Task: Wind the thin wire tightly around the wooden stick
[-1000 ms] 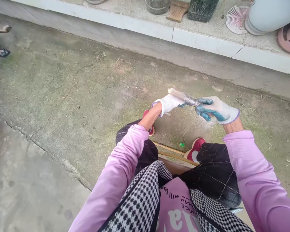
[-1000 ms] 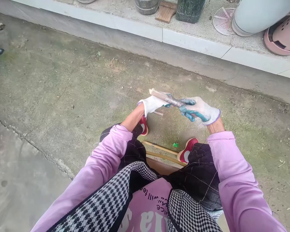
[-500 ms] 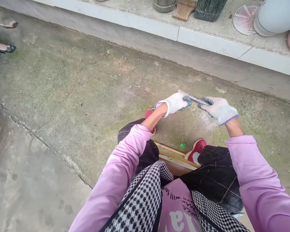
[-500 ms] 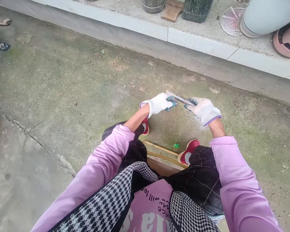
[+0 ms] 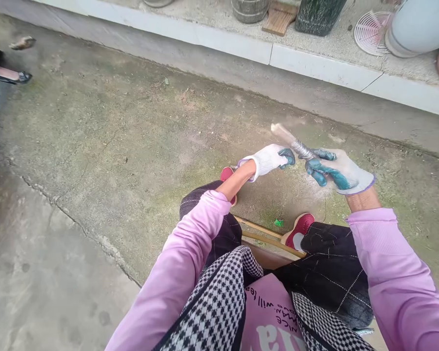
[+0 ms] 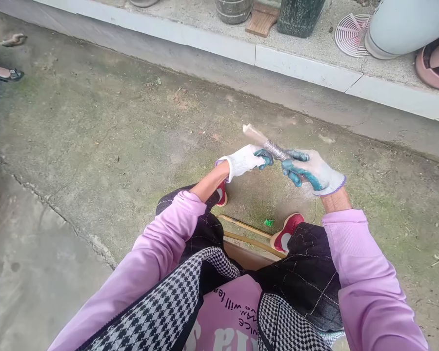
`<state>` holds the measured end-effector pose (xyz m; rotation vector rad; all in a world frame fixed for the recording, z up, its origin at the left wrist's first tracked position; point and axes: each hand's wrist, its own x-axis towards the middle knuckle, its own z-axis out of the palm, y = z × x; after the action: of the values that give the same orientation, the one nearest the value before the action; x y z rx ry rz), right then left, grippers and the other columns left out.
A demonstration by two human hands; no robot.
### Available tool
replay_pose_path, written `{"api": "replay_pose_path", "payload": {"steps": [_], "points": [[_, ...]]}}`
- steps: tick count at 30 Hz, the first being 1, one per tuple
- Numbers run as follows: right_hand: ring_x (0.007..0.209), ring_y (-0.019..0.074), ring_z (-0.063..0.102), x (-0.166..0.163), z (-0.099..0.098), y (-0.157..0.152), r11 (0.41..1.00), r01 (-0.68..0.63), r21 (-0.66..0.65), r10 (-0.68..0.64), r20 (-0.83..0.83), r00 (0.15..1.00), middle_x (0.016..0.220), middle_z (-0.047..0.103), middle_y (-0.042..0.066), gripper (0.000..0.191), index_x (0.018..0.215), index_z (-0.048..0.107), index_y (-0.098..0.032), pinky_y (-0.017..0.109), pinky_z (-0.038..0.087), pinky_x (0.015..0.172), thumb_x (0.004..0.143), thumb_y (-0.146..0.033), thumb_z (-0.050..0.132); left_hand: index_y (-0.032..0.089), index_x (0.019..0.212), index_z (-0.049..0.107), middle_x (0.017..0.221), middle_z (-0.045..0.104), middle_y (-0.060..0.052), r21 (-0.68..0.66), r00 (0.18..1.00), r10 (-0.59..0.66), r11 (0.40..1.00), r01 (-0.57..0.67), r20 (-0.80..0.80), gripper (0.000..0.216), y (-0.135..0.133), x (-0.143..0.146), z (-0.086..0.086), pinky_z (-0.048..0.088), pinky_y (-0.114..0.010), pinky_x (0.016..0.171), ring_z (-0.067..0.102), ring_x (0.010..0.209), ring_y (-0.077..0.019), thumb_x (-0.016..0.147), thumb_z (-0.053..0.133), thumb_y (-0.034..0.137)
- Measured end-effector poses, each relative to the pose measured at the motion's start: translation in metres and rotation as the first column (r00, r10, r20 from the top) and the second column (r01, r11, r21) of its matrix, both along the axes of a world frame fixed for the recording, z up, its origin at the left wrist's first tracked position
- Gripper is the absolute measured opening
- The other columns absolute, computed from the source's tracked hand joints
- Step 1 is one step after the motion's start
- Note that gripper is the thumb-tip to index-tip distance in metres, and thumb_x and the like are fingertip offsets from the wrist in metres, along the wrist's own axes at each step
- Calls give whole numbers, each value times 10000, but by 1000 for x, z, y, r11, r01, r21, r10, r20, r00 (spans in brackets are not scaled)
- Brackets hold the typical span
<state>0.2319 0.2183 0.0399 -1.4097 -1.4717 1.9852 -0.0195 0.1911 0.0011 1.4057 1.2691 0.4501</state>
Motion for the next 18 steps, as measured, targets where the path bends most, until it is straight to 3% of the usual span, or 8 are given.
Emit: {"api": "replay_pose_path", "payload": {"steps": [2, 4, 6, 8, 11, 13, 15, 18], "points": [[477, 131, 527, 7, 4, 1, 981, -180, -72, 182, 24, 983, 704, 692, 14, 603, 978, 815, -175, 289, 427, 412, 625, -571, 1100, 153, 979, 845, 950, 810, -31, 62, 999, -36, 997, 38, -38, 201, 1, -3, 1, 585, -285, 902, 699, 871, -164, 951, 650, 113], [486, 141, 535, 13, 2, 1, 924, -359, -134, 371, 80, 925, 672, 675, 6, 597, 973, 840, -173, 295, 432, 437, 634, -602, 1081, 165, 982, 853, 980, 822, -17, 100, 994, -81, 991, 87, -67, 178, 1, -7, 6, 554, -280, 912, 697, 903, -167, 943, 680, 147], [500, 144, 526, 13, -8, 0, 852, -494, -173, 520, 180, 835, 635, 631, -17, 540, 958, 857, -188, 297, 429, 470, 685, -619, 1033, 174, 977, 855, 934, 803, 2, 109, 987, -107, 987, 121, -122, 151, -2, -8, 13, 515, -283, 888, 654, 868, -163, 954, 706, 171], [513, 154, 530, 8, -20, 0, 807, -564, -178, 586, 371, 721, 612, 595, -29, 411, 931, 857, -215, 302, 418, 505, 776, -582, 956, 172, 916, 829, 835, 749, 7, 100, 971, -124, 984, 147, -206, 139, -6, -7, 17, 472, -301, 850, 567, 805, -159, 986, 710, 160], [637, 202, 637, -3, -34, 6, 784, -619, -48, 470, 697, 541, 681, 673, 14, 190, 891, 839, -248, 318, 452, 611, 894, -438, 842, 180, 807, 757, 737, 667, 0, 64, 953, -109, 989, 132, -281, 219, -10, 0, 20, 437, -330, 832, 483, 779, -162, 1008, 712, 106], [747, 233, 680, -7, -36, 13, 778, -619, 103, 314, 790, 527, 750, 723, 50, 155, 894, 828, -249, 329, 478, 681, 949, -390, 794, 197, 787, 713, 726, 630, 5, 61, 966, -56, 995, 74, -252, 243, -10, 4, 20, 443, -331, 826, 488, 770, -166, 1019, 718, 128], [763, 244, 669, -5, -33, 19, 825, -513, 235, 158, 776, 610, 762, 717, 64, 169, 924, 819, -241, 336, 491, 684, 978, -397, 782, 211, 798, 674, 725, 591, 21, 35, 987, 21, 999, -16, -158, 246, -10, 7, 20, 449, -319, 790, 506, 744, -162, 1041, 693, 175], [647, 212, 601, 1, -25, 19, 942, -151, 298, -38, 544, 838, 746, 677, 40, 283, 1017, 804, -234, 324, 488, 568, 928, -493, 873, 206, 864, 676, 718, 554, 47, -85, 990, 138, 987, -135, 28, 187, -11, 11, 22, 438, -281, 714, 510, 690, -138, 1042, 624, 180]]}}
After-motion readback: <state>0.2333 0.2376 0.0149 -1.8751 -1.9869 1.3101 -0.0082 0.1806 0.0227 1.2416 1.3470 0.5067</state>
